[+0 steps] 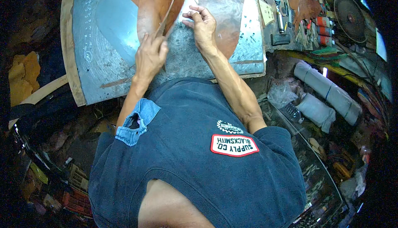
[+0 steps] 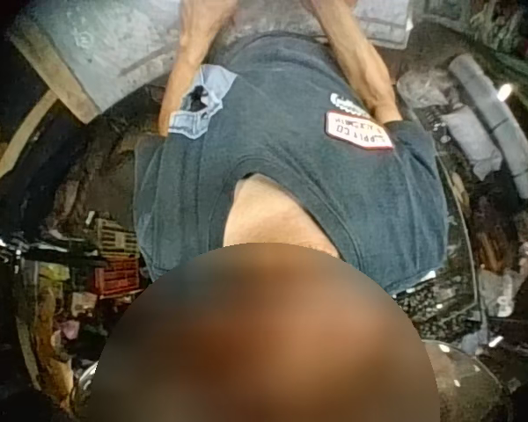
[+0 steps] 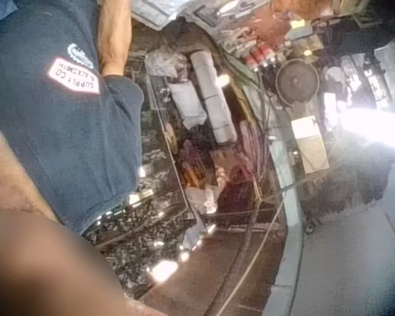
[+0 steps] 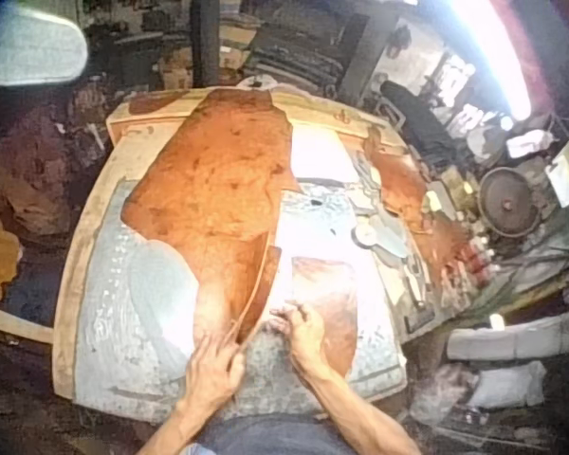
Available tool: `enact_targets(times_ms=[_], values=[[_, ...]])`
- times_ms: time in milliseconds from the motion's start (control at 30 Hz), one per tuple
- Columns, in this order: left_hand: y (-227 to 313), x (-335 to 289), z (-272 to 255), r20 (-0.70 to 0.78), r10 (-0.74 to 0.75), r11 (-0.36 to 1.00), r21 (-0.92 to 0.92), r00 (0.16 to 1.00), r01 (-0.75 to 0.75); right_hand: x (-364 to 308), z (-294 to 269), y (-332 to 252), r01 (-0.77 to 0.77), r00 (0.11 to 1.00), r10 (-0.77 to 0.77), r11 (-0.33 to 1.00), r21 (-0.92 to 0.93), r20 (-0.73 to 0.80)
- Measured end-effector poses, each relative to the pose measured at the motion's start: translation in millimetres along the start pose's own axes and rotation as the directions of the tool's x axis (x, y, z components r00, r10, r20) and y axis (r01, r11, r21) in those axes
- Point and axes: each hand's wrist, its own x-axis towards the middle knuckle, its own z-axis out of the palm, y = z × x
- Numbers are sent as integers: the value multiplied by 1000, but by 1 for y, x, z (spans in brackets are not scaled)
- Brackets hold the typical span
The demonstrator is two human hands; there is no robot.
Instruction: Manually cutting patterns out of a large piece of brown leather using a metal template and a hand knife.
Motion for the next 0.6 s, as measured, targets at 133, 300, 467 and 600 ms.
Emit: enact_targets(times_ms=[133, 300, 467, 600], values=[[-14, 6, -24, 244, -267, 825, -442, 932, 352, -5, -1, 27, 73, 996, -50, 943, -325, 80], [-27, -3, -17, 252, -242, 845, -419, 937, 331, -3, -10, 13, 105, 990, -129, 943, -315, -57], [-40, -7, -16, 295, -501, 504, -664, 814, 552, -16, -2, -2, 146, 989, -122, 875, -461, 82], [-62, -7, -10, 186, -511, 415, -801, 839, 431, -13, 21, 17, 384, 922, -195, 570, -726, 335]])
